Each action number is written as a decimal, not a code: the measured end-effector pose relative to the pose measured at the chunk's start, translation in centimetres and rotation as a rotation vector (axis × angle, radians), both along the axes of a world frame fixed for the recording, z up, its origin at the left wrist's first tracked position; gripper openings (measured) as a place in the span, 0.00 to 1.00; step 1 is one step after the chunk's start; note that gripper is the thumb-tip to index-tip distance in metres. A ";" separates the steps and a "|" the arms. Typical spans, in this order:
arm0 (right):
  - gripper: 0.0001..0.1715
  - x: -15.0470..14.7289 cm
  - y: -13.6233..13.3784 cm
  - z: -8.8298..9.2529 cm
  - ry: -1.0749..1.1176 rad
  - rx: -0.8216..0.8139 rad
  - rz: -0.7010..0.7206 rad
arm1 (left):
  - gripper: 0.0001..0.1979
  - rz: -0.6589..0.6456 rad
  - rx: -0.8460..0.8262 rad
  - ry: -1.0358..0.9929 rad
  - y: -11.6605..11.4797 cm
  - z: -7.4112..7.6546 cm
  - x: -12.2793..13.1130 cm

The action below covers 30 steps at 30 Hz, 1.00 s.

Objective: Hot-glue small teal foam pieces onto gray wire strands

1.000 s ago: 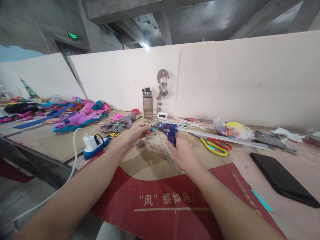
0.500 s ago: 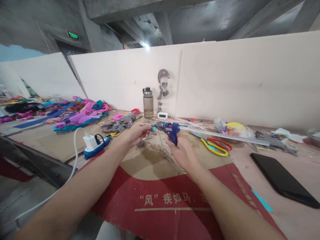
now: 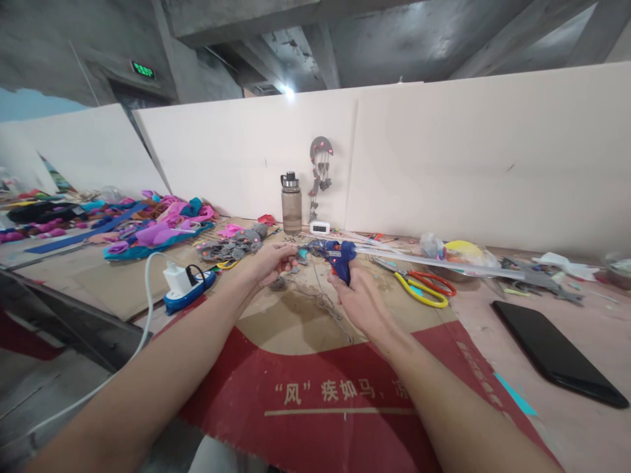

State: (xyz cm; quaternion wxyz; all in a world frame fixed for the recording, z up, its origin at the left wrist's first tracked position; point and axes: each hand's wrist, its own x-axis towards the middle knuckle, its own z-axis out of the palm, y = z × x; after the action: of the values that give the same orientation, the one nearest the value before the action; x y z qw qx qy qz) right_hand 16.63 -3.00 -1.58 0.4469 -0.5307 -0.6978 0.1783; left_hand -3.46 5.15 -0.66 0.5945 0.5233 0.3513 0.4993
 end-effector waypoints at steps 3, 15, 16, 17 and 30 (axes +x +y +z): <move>0.12 -0.1 -0.1 0.3 -0.004 -0.002 -0.003 | 0.06 0.005 -0.020 -0.007 -0.1 0.1 0.0; 0.12 -0.4 -0.6 0.7 -0.003 -0.016 0.004 | 0.01 0.034 -0.050 -0.011 -0.6 0.5 0.1; 0.12 -0.5 -0.6 0.8 -0.015 -0.015 -0.001 | 0.01 0.034 -0.054 -0.007 -0.6 0.5 0.1; 0.13 -0.5 -0.6 0.8 -0.027 -0.014 -0.007 | 0.02 0.036 -0.057 -0.003 -0.7 0.5 0.1; 0.16 -0.4 -0.4 0.6 -0.104 0.074 -0.040 | 0.05 0.037 -0.034 0.021 -0.6 0.3 0.2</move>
State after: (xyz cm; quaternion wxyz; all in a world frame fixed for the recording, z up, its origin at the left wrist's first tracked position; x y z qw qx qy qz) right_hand 16.23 -3.44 -0.99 0.4330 -0.5363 -0.7152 0.1156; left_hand -3.23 4.54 -0.35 0.5902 0.5117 0.3754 0.4988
